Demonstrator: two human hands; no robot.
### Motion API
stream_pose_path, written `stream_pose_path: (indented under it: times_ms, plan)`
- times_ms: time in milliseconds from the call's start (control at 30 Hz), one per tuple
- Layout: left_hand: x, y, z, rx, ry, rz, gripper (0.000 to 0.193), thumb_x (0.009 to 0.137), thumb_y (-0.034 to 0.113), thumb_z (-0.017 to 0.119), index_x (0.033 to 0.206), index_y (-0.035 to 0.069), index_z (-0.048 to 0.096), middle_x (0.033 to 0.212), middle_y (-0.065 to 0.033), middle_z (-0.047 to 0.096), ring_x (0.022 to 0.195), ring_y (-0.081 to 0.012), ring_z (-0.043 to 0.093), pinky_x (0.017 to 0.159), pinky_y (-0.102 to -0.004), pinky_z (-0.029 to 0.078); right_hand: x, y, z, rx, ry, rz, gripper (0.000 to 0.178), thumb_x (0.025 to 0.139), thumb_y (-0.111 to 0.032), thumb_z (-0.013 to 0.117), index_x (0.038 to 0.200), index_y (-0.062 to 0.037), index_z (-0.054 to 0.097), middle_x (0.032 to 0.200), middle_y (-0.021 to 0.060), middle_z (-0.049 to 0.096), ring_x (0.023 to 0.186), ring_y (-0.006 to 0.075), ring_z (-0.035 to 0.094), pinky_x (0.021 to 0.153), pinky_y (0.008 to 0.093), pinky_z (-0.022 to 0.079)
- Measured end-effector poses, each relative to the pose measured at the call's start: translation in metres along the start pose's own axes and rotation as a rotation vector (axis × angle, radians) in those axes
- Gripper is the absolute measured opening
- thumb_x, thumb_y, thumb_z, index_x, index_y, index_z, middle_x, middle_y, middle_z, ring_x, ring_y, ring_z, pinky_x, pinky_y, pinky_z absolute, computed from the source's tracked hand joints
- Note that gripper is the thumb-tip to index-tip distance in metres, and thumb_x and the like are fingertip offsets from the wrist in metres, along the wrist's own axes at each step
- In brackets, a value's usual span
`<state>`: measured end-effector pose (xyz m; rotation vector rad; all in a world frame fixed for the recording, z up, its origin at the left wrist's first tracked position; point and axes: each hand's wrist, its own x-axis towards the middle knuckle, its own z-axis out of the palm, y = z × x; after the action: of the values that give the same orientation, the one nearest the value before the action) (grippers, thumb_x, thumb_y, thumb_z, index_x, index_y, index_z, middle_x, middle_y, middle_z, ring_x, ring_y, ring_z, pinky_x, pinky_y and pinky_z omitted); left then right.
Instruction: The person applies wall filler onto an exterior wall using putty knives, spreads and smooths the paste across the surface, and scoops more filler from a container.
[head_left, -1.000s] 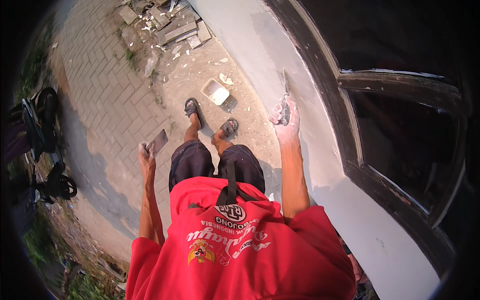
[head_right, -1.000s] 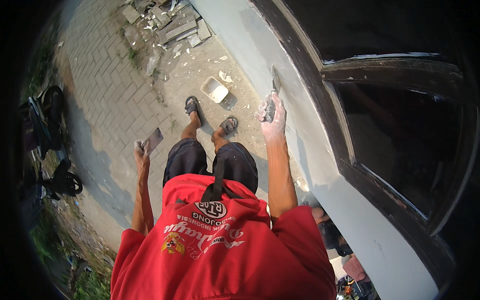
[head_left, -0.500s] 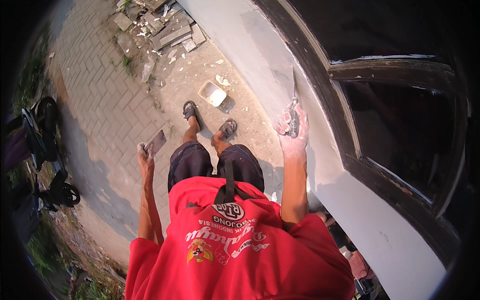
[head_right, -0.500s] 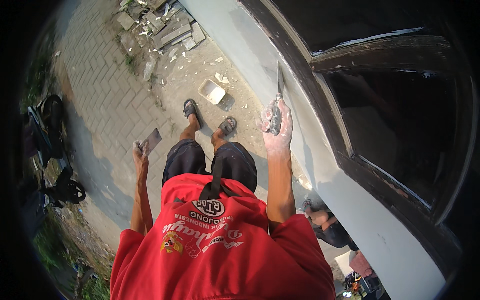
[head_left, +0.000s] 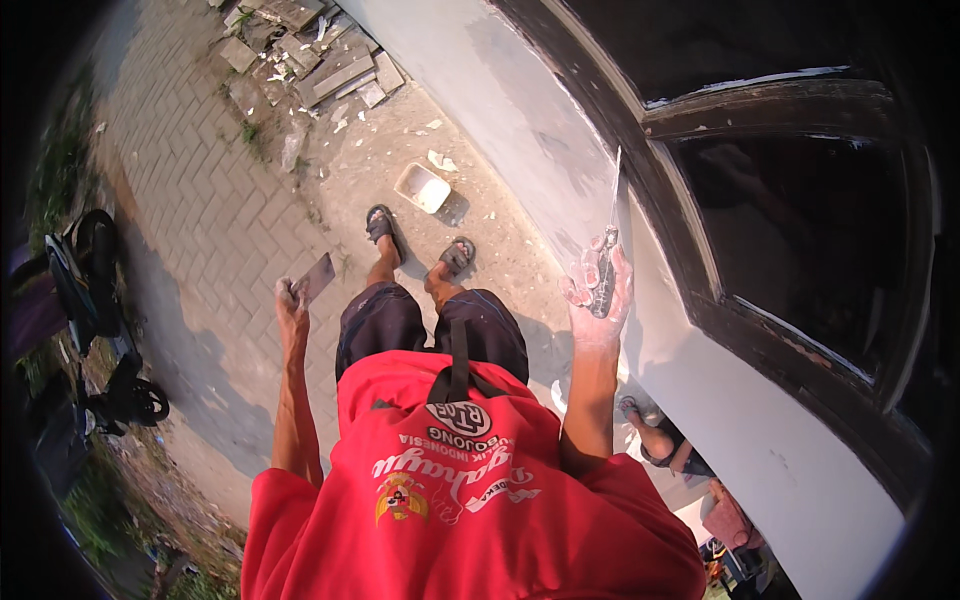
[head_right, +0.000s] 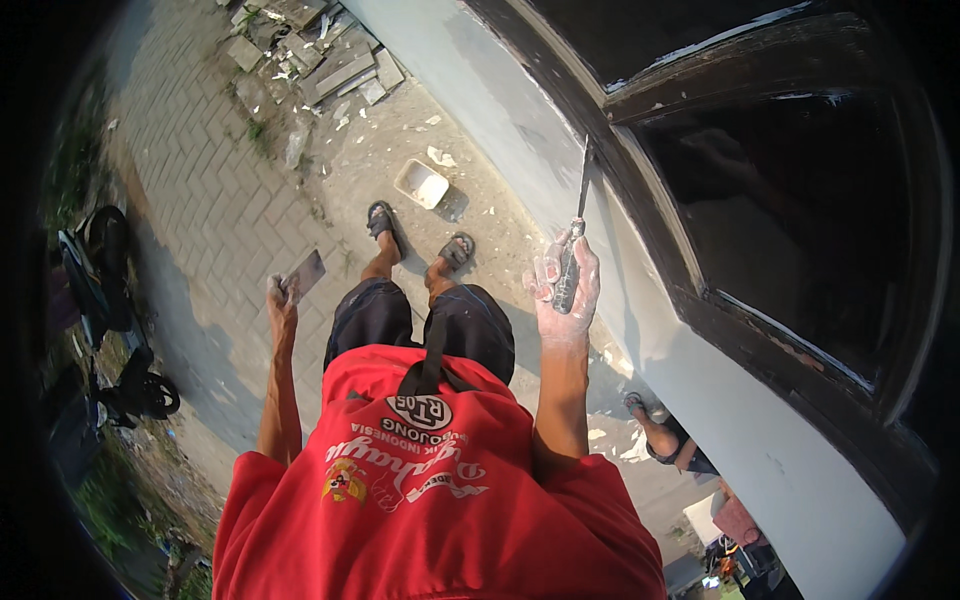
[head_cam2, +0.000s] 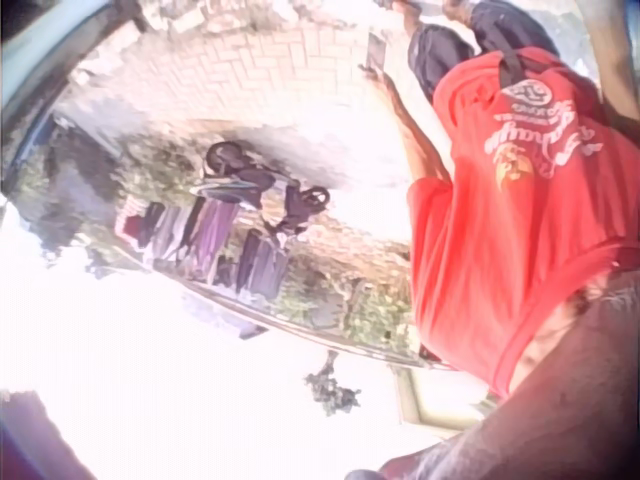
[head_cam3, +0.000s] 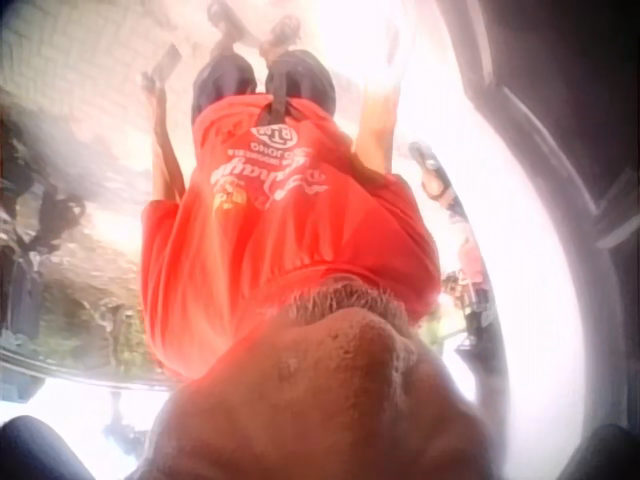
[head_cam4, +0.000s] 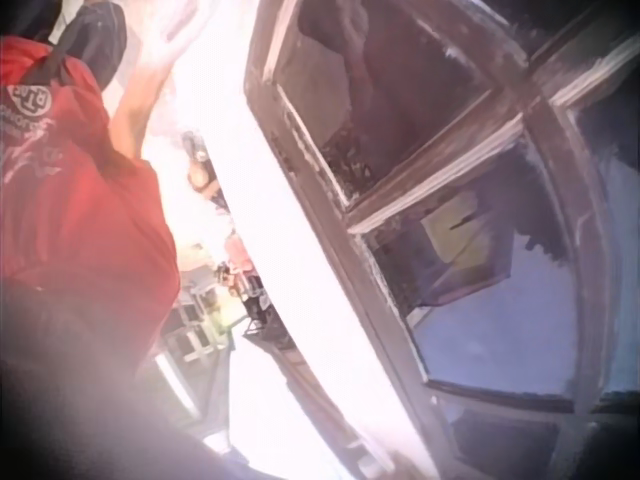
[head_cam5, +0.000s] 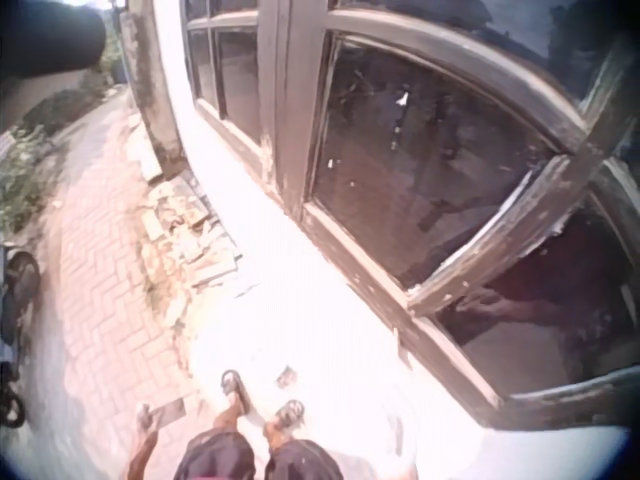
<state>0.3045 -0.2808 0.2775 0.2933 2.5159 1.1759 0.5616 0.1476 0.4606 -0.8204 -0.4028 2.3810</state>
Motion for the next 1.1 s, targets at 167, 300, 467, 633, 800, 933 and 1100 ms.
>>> stream_pose_path:
  times_ms: [167, 300, 467, 633, 800, 933, 1100]
  plan:
    - [0.014, 0.093, 0.025, -0.345, 0.022, -0.119, 0.019, 0.094, 0.019, 0.061, 0.096, 0.003, 0.05, 0.077, -0.0014, 0.051, 0.067, -0.0099, 0.047, 0.061, -0.024, 0.041, -0.033, 0.008, -0.017, -0.353, 0.085, -0.08, 0.021, 0.097, -0.028, 0.053, 0.105, -0.0087, 0.054, 0.064, 0.0006, 0.053, 0.048, 0.0097, 0.047, 0.045, 0.0242, 0.038]
    - [0.014, 0.183, 0.054, -0.773, -0.101, -0.313, 0.024, 0.092, 0.023, 0.064, 0.1, 0.003, 0.053, 0.078, -0.0005, 0.058, 0.064, -0.0061, 0.053, 0.052, -0.0225, 0.038, -0.032, 0.027, -0.012, -0.948, 0.12, -0.05, 0.012, 0.094, -0.013, 0.058, 0.103, -0.0052, 0.056, 0.079, 0.0032, 0.061, 0.065, 0.0104, 0.057, 0.057, 0.0228, 0.046]
    - [0.004, 0.243, 0.074, -1.13, -0.256, -0.37, 0.018, 0.093, 0.012, 0.06, 0.105, 0.004, 0.05, 0.093, -0.0018, 0.059, 0.083, -0.0085, 0.058, 0.075, -0.0244, 0.051, -0.003, 0.057, 0.019, -1.58, -0.298, -0.463, 0.043, 0.085, 0.001, 0.065, 0.127, -0.0091, 0.059, 0.093, 0.0077, 0.057, 0.076, 0.0195, 0.061, 0.066, 0.0277, 0.049]
    - [0.001, 0.261, 0.07, -1.14, -0.203, -0.313, 0.018, 0.094, 0.012, 0.06, 0.104, 0.005, 0.048, 0.092, -0.0021, 0.058, 0.079, -0.0085, 0.058, 0.071, -0.0235, 0.051, 0.023, 0.092, 0.007, -1.775, -0.318, -0.918, 0.05, 0.08, 0.009, 0.062, 0.126, -0.0123, 0.061, 0.09, 0.0092, 0.055, 0.078, 0.0268, 0.059, 0.068, 0.0367, 0.05]
    - [-0.004, 0.286, 0.053, -1.127, -0.084, -0.23, 0.018, 0.095, 0.013, 0.06, 0.104, 0.006, 0.046, 0.085, -0.0005, 0.055, 0.07, -0.0072, 0.054, 0.06, -0.0231, 0.048, 0.026, 0.093, -0.02, -2.01, -0.224, -0.753, 0.049, 0.084, 0.002, 0.063, 0.13, -0.0137, 0.058, 0.091, 0.0108, 0.056, 0.081, 0.0303, 0.058, 0.073, 0.0378, 0.05]
    - [0.004, 0.287, 0.041, -1.011, -0.049, -0.087, 0.019, 0.096, 0.015, 0.059, 0.105, 0.007, 0.045, 0.083, -0.0002, 0.055, 0.067, -0.0047, 0.049, 0.054, -0.0218, 0.041, 0.01, 0.065, -0.015, -1.624, -0.048, -0.225, 0.037, 0.091, -0.01, 0.06, 0.128, -0.0075, 0.058, 0.085, 0.0066, 0.062, 0.07, 0.0172, 0.06, 0.061, 0.0291, 0.048]
    - [-0.002, 0.277, 0.04, -0.796, -0.1, 0.013, 0.018, 0.096, 0.014, 0.059, 0.103, 0.007, 0.044, 0.089, -0.0023, 0.06, 0.067, -0.0056, 0.047, 0.055, -0.0225, 0.042, -0.019, 0.03, 0.041, -1.029, -0.042, 0.554, 0.027, 0.094, -0.023, 0.058, 0.11, -0.0012, 0.062, 0.068, -0.0006, 0.059, 0.045, 0.0039, 0.048, 0.038, 0.0194, 0.037]
